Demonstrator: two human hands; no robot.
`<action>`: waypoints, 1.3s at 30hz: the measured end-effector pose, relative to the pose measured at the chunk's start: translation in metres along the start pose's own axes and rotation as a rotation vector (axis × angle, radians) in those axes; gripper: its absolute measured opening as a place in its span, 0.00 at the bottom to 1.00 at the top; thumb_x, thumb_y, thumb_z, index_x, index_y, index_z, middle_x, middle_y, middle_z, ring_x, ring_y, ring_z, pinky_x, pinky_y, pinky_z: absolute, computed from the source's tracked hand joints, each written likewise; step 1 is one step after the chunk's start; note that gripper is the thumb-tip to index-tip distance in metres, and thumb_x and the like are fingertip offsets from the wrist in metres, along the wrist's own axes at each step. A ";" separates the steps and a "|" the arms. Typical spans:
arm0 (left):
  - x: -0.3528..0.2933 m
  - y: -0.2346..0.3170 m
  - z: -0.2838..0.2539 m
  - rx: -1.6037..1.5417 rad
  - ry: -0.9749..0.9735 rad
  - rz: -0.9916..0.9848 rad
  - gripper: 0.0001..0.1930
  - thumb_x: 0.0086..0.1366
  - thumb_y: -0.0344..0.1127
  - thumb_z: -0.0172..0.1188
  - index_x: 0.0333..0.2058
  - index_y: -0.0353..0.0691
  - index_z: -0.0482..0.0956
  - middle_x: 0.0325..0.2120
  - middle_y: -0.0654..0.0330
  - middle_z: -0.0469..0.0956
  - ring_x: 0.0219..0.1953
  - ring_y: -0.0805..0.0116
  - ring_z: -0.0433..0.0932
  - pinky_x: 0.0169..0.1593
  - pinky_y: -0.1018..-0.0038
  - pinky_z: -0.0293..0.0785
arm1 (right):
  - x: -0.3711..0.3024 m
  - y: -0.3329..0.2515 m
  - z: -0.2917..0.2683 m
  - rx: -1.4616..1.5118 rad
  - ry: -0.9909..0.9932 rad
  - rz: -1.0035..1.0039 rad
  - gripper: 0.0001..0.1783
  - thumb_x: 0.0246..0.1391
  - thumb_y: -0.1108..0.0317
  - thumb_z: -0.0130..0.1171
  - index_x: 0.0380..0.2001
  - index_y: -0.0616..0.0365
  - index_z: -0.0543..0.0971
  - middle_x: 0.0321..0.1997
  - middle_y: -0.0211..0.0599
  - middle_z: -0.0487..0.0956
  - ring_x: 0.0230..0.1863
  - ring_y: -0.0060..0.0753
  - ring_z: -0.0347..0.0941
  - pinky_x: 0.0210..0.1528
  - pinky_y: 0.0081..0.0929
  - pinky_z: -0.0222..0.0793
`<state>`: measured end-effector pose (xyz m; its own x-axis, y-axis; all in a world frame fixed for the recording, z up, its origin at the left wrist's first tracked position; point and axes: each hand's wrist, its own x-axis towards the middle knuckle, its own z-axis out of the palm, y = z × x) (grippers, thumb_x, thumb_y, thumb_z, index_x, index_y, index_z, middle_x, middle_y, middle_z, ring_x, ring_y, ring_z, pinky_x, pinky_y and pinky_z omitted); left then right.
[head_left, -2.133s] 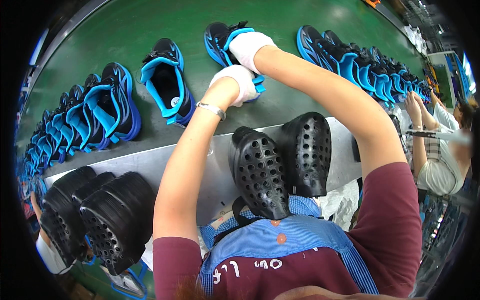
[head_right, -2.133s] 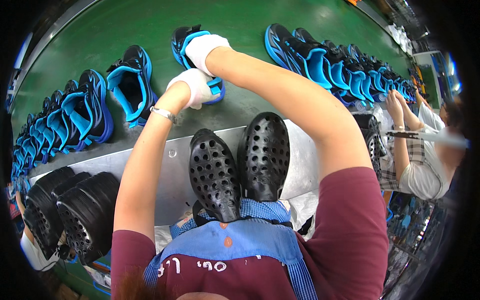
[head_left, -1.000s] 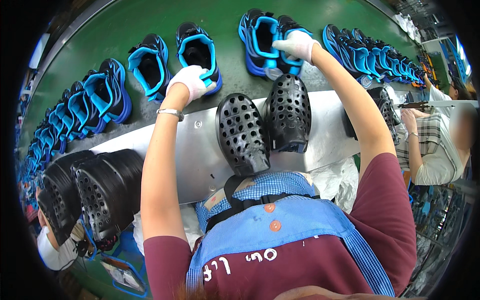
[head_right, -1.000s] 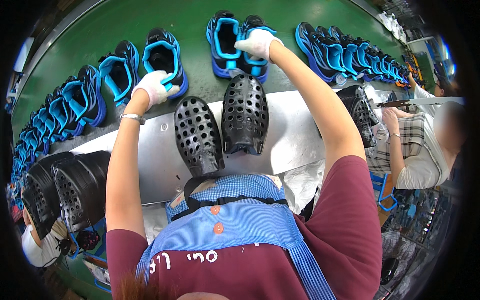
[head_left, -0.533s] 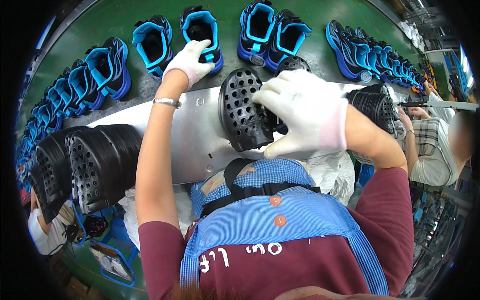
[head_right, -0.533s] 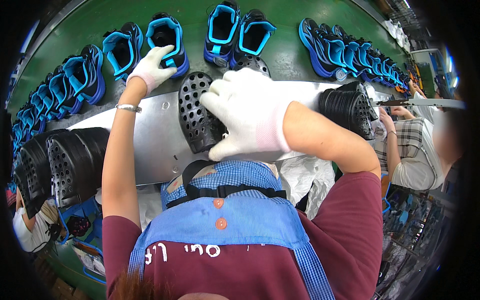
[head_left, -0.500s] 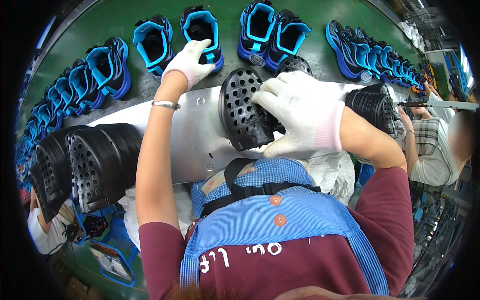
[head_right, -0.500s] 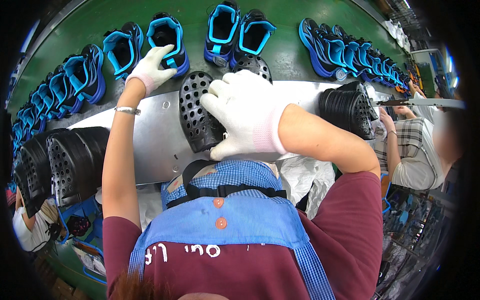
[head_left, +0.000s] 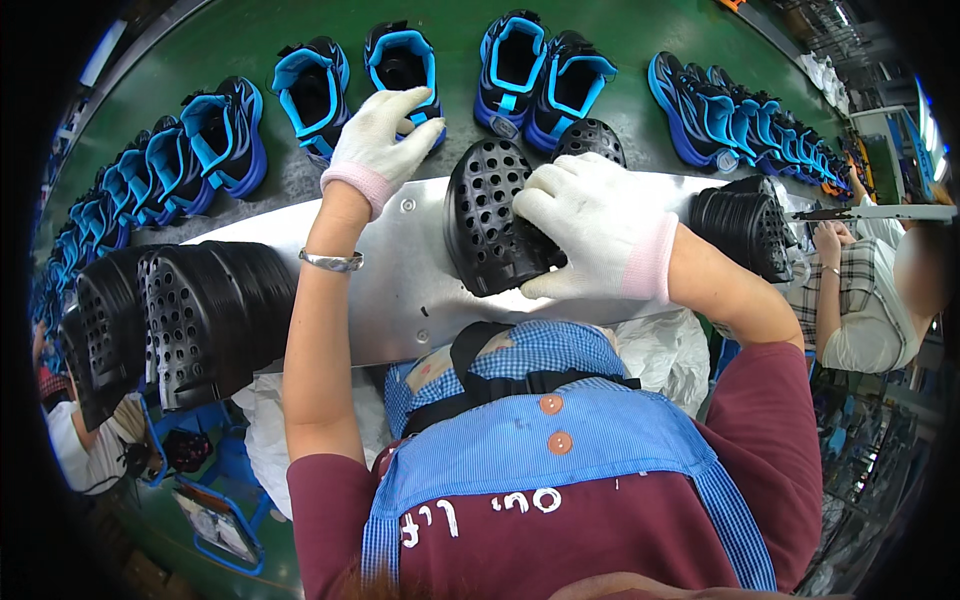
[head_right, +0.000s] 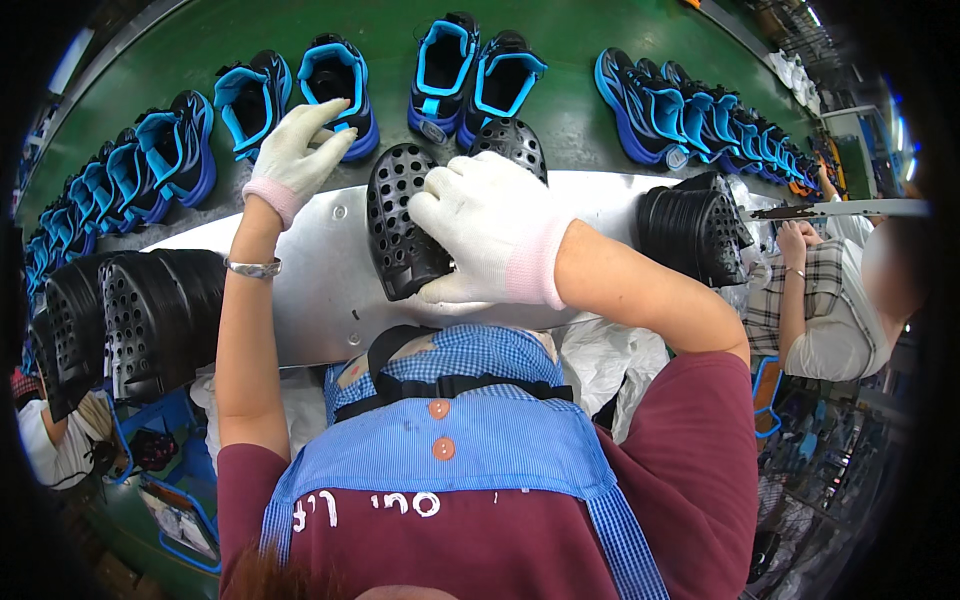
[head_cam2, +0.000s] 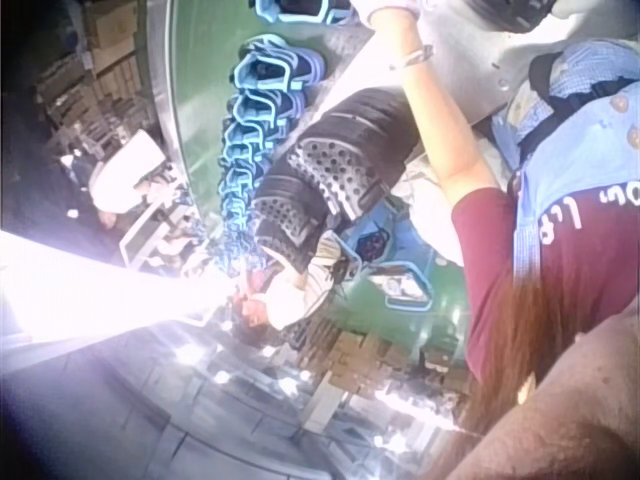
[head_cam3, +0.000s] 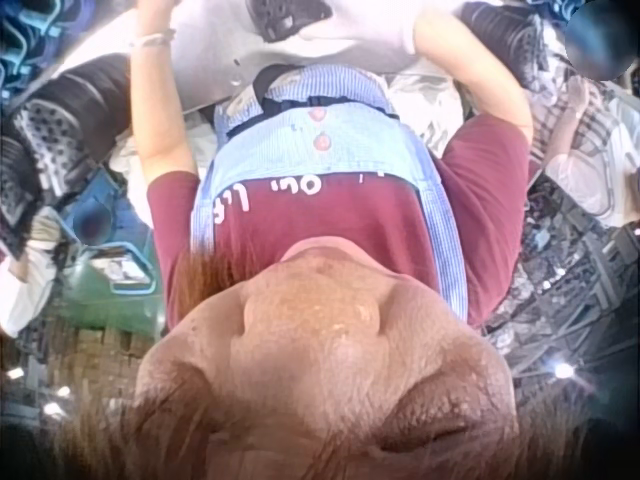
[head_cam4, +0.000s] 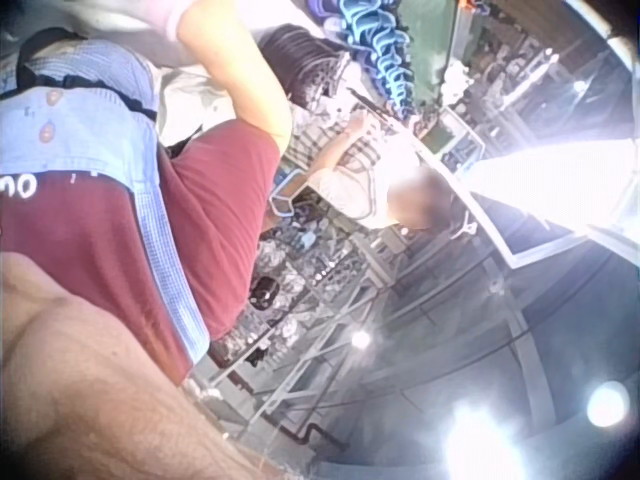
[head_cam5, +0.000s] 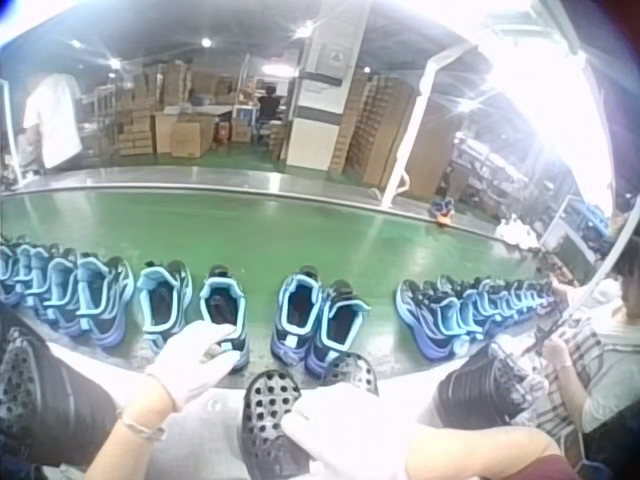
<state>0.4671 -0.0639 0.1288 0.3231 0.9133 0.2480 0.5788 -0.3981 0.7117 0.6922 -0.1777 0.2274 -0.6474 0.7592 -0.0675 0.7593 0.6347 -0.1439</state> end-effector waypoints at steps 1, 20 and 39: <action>0.000 0.002 0.000 -0.028 -0.016 -0.016 0.24 0.61 0.45 0.63 0.51 0.36 0.78 0.46 0.49 0.77 0.39 0.58 0.81 0.47 0.68 0.76 | -0.002 0.000 -0.003 0.016 0.022 -0.001 0.29 0.32 0.53 0.72 0.37 0.59 0.77 0.38 0.41 0.76 0.42 0.45 0.74 0.46 0.37 0.70; 0.010 0.061 0.006 -1.385 0.096 -0.145 0.23 0.69 0.46 0.54 0.57 0.40 0.71 0.44 0.58 0.78 0.44 0.67 0.79 0.48 0.68 0.79 | 0.009 0.019 -0.038 0.522 0.182 0.207 0.36 0.45 0.53 0.68 0.54 0.65 0.73 0.39 0.51 0.80 0.43 0.48 0.80 0.45 0.35 0.75; 0.075 0.015 0.054 0.055 -0.324 0.277 0.22 0.62 0.41 0.58 0.53 0.37 0.76 0.51 0.46 0.75 0.49 0.49 0.77 0.55 0.64 0.73 | 0.008 0.134 -0.021 0.298 0.240 0.440 0.24 0.53 0.49 0.58 0.31 0.64 0.79 0.22 0.52 0.77 0.28 0.52 0.77 0.33 0.38 0.73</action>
<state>0.5401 -0.0061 0.1223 0.6854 0.7005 0.1987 0.4737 -0.6362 0.6090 0.7902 -0.0839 0.2279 -0.2158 0.9758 0.0363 0.8794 0.2104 -0.4270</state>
